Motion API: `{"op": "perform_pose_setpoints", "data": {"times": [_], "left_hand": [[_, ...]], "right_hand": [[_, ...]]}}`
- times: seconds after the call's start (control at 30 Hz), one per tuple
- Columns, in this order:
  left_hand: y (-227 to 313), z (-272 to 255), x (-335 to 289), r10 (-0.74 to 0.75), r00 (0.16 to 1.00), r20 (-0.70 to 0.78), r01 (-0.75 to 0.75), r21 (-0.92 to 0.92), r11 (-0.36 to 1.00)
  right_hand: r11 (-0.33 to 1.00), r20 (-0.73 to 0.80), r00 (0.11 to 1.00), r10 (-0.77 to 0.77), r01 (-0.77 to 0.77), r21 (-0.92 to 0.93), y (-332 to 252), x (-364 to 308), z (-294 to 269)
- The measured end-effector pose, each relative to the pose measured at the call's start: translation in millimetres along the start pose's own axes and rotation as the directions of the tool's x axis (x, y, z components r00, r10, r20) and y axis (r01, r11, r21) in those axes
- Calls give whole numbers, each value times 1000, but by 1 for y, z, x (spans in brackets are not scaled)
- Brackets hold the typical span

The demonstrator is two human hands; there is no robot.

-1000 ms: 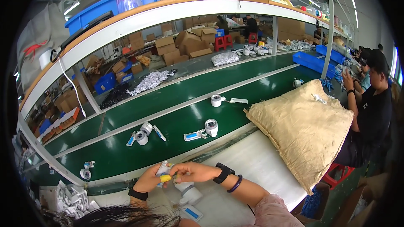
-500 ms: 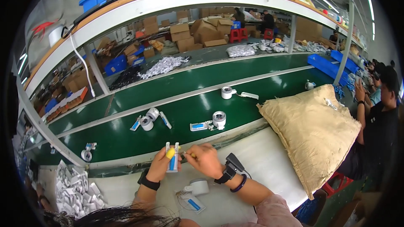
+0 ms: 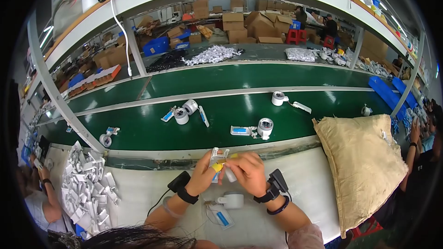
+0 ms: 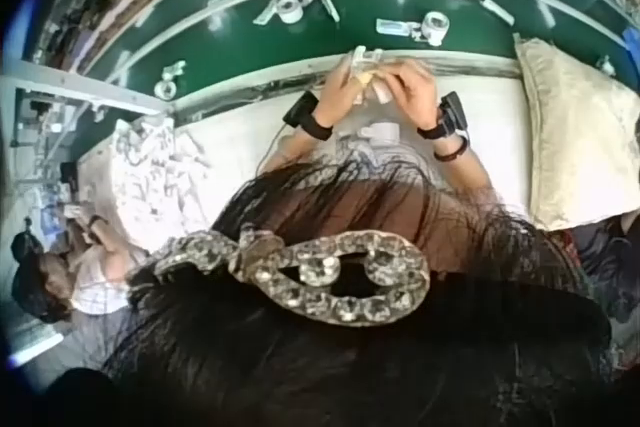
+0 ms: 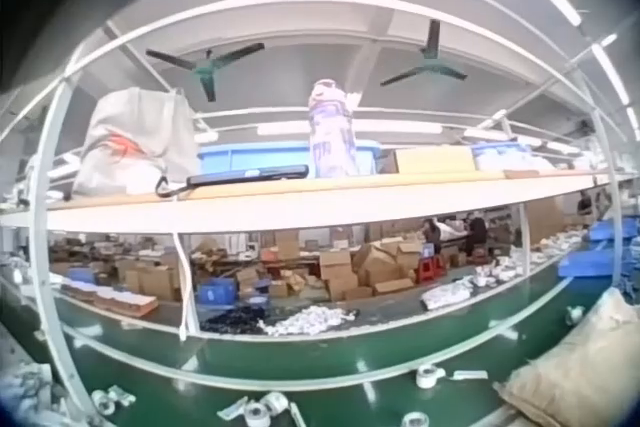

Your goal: The person assembles a handheld fan by inserting a battery into the housing, connecting the wires, and snapping the plastic casing together. They then place the completed fan onto the conveyor belt and pick up new components to repeat the process.

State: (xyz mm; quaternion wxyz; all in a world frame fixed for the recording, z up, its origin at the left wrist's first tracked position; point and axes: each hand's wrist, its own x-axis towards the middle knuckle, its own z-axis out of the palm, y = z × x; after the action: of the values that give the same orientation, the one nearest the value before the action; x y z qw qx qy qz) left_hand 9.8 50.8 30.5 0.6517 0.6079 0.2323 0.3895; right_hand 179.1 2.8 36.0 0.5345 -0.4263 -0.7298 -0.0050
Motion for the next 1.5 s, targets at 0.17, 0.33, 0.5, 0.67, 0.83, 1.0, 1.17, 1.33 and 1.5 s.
{"op": "perform_pose_setpoints", "data": {"times": [0.17,0.33,0.5,0.67,0.83,1.0,1.17,1.33,1.5], "left_hand": [[-1,-3,-4,93,994,62,-98,82,992],[-2,-1,-5,59,994,90,-68,109,992],[0,1,-6,99,992,84,-106,91,990],[0,3,-6,135,987,89,-145,115,983],[4,5,-8,99,992,84,-109,134,985],[1,6,-9,137,989,60,-143,95,985],[-1,8,-9,217,976,32,-219,105,970],[4,7,-9,87,996,27,-91,232,969],[2,10,-9,153,988,7,-149,277,949]], "right_hand": [[1000,-58,998,12,-12,-2,-10,1,-1],[998,-65,997,38,-35,53,-6,-3,-1],[965,-44,988,146,-133,226,-10,-1,-1],[973,-68,992,103,-86,213,-11,0,-1],[979,-77,993,90,-74,188,-5,-4,3],[978,-83,992,90,-72,196,-11,-1,2],[979,-75,993,95,-79,185,-11,0,0],[977,-59,992,113,-100,190,-9,1,-1],[980,-32,995,98,-91,177,-5,2,-4]]}}
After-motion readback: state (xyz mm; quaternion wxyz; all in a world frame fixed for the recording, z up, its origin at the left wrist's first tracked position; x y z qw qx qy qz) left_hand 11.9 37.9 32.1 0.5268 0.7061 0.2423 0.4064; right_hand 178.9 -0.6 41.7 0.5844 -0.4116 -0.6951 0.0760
